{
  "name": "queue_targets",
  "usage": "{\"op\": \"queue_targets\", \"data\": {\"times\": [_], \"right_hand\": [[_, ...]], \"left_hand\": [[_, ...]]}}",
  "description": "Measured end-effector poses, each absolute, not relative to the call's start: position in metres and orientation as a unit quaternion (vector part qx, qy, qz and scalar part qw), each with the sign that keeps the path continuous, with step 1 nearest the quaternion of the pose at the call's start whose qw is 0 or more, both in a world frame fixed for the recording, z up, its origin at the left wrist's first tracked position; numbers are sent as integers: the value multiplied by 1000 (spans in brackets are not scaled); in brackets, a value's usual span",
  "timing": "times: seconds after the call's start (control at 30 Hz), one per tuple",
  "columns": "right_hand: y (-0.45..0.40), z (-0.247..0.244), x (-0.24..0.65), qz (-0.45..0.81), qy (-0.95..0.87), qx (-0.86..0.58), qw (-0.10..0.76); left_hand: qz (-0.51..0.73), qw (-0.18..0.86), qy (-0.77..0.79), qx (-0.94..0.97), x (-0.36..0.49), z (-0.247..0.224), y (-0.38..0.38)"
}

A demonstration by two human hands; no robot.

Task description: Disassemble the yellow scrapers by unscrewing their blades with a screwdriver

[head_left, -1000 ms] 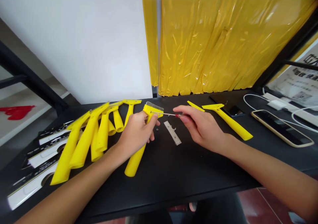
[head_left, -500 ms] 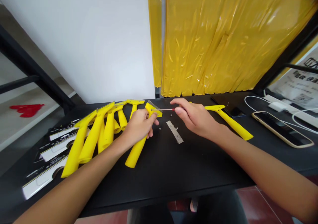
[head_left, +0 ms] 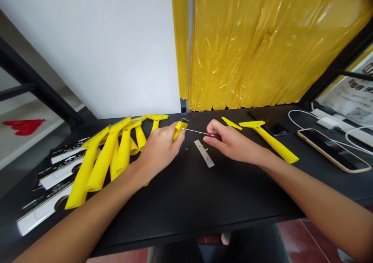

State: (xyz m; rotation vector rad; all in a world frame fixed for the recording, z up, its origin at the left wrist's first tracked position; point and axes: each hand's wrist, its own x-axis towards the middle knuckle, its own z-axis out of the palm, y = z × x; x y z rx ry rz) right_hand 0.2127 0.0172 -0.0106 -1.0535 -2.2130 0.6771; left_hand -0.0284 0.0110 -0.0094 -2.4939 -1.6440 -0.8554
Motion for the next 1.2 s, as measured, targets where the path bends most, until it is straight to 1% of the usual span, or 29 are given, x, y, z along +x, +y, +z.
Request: {"op": "queue_targets", "data": {"times": [0.1,0.17,0.27,0.43,0.57,0.67,0.87,1.03,1.1,1.2], "right_hand": [[11,-6,211,300,-828,-397,257],[8,-2,210,318,-827,-390,252],[9,-1,213,306,-834,-380,259],[18,-9,217,313,-843,-385,207],[17,-10,217,292,-822,-427,240],[16,-8,218,274,-816,-452,235],[18,-8,218,254,-832,-431,239],[14,-14,211,187,-827,-449,282],[12,-15,209,191,-820,-457,289],[9,-12,207,240,-811,-456,278]], "left_hand": [[-264,11,-534,-803,-28,-9,11],[-250,3,-538,-805,-27,-7,9],[-230,-24,-537,-811,-26,-6,8],[-233,-77,-529,-813,-26,-7,9],[-236,-88,-525,-813,-26,-8,9],[-227,-91,-527,-814,-25,-7,8],[-205,-81,-544,-809,-26,-7,9],[-219,-90,-551,-800,-26,-6,8],[-218,-93,-555,-797,-26,-5,6],[-206,-97,-569,-790,-24,-4,5]]}}
